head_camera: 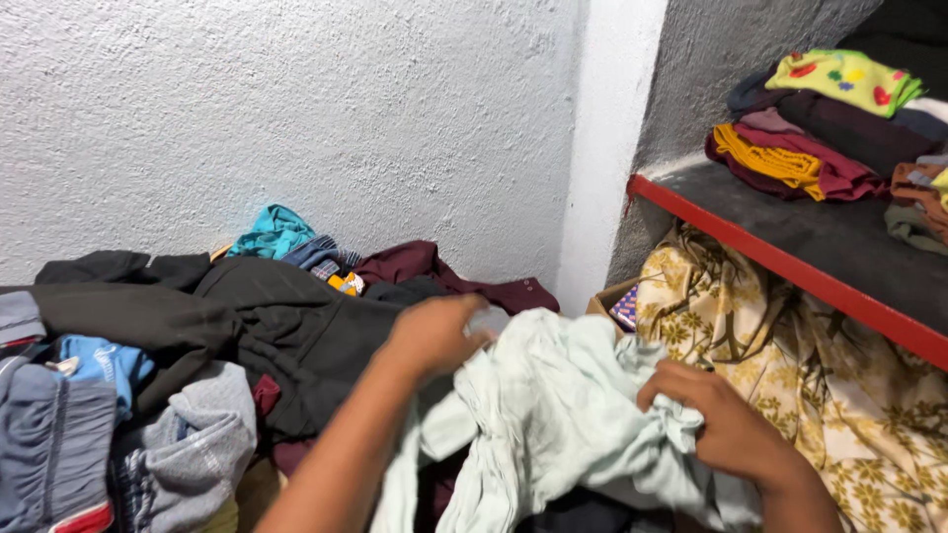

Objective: The person sorts through a pile of clothes, picking up and folding individual items including a light-colored shirt, dark pants, and a yellow top, and then placing them onto a shelf.

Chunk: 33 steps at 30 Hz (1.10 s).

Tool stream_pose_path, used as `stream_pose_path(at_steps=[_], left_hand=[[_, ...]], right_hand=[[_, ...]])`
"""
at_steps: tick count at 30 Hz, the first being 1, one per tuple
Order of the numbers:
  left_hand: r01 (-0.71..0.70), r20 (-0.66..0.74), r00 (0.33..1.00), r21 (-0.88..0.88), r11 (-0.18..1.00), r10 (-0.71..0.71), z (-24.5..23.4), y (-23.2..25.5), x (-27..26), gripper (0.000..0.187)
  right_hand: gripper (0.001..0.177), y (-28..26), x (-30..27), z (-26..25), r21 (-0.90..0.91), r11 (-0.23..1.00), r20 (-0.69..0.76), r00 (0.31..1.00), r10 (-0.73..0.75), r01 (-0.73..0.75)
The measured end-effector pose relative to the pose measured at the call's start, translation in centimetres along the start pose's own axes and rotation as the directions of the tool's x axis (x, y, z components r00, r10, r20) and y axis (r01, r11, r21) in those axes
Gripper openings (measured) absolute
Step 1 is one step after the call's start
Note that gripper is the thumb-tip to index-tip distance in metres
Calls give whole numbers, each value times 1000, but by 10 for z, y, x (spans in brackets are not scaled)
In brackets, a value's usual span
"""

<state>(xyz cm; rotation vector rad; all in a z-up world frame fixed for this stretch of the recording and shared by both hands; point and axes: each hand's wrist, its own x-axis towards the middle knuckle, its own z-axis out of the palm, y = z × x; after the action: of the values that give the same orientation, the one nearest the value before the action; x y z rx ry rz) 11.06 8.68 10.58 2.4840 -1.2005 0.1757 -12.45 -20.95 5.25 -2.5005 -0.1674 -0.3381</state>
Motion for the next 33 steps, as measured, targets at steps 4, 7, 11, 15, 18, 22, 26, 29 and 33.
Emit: stream_pose_path(at_steps=[4,7,11,15,18,22,26,29,33], left_hand=[[58,271,958,134,989,-93,53,8,5,91],[73,288,952,128,989,-108,62,20,1,111],[169,346,920,76,983,-185,60,19,0,128],[285,273,935,-199,938,-227,60,11,0,105],[269,37,960,-379,885,-276,67,2,-2,72],[181,-236,952,-80,980,-195,70,4,-6,77],[315,101,936,190,930,-337,65,18,-6,96],[309,112,937,184,933,-332,63,17,-4,102],[368,171,908,112,923,-383,64,9,7,104]], right_hand=[[34,-17,9,14,9,997,183,980,-76,76],[52,-30,15,29,-40,997,342,938,-50,68],[55,-27,13,27,100,993,440,892,-107,69],[79,21,-2,20,556,822,371,921,-116,-121],[81,69,11,30,603,740,-17,922,386,-298],[96,63,27,51,168,947,-195,932,304,-274],[112,20,26,69,-114,969,144,961,236,-221],[112,2,24,69,-224,943,237,926,296,-244],[111,0,20,62,-158,944,270,907,323,-289]])
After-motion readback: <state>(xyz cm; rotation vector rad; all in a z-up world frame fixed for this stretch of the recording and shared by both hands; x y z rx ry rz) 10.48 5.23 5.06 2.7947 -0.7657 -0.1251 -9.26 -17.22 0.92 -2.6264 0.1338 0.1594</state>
